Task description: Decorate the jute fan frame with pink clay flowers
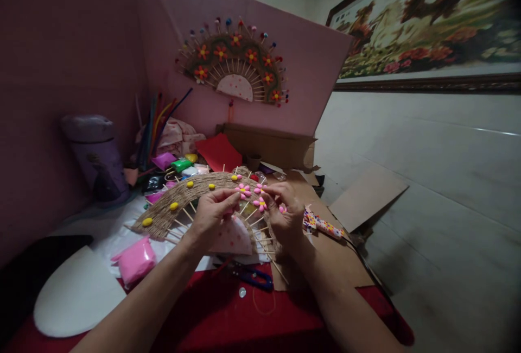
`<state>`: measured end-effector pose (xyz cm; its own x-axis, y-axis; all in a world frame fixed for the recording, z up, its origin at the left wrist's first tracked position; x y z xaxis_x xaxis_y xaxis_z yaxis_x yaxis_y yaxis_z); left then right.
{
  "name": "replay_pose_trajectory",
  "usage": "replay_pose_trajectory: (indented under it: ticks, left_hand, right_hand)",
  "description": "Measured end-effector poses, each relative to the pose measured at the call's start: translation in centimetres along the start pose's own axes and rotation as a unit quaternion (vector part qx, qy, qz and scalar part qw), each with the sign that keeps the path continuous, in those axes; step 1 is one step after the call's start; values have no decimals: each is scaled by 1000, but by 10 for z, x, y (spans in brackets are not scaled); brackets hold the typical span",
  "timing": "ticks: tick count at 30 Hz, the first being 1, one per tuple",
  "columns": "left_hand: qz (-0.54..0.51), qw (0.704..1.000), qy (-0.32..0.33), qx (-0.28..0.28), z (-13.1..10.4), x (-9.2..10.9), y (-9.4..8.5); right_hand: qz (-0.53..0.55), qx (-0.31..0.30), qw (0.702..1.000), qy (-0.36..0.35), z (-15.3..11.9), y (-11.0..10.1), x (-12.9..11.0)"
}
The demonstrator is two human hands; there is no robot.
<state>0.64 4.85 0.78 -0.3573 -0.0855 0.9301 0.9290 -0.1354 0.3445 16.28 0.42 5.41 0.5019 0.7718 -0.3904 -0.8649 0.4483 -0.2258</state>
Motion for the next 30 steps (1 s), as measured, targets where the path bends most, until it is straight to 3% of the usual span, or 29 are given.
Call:
replay_pose_trajectory:
  ticks: [5,9,15,20,30]
  left_hand:
    - [95,991,62,74,12,20,-8]
    - [133,983,74,98,22,33,-9]
    - [203,964,97,139,49,45,-15]
    - [354,922,104,113,87,49,-17]
    - [417,906,61,36,123,48,-18]
  right_hand:
    - [-37,40,998,22,9,-14,19]
    - [-68,75,994,32,16,-26,38]
    - [-57,113,986,106,21,-45,76]
    - [-92,124,982,108,21,-55,88]
    - [-128,110,983,69,22,-52,77]
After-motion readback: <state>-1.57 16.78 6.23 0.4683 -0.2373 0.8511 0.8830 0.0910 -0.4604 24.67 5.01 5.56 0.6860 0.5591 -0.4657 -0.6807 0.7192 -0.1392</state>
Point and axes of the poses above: each hand's wrist, its own z-axis towards the middle knuckle, its own y-axis out of the palm, x = y × z, the point moved 6 cm from there along z, towards the middle knuckle, and after that the axes turned 1 degree about z, right-handed, at the moved point
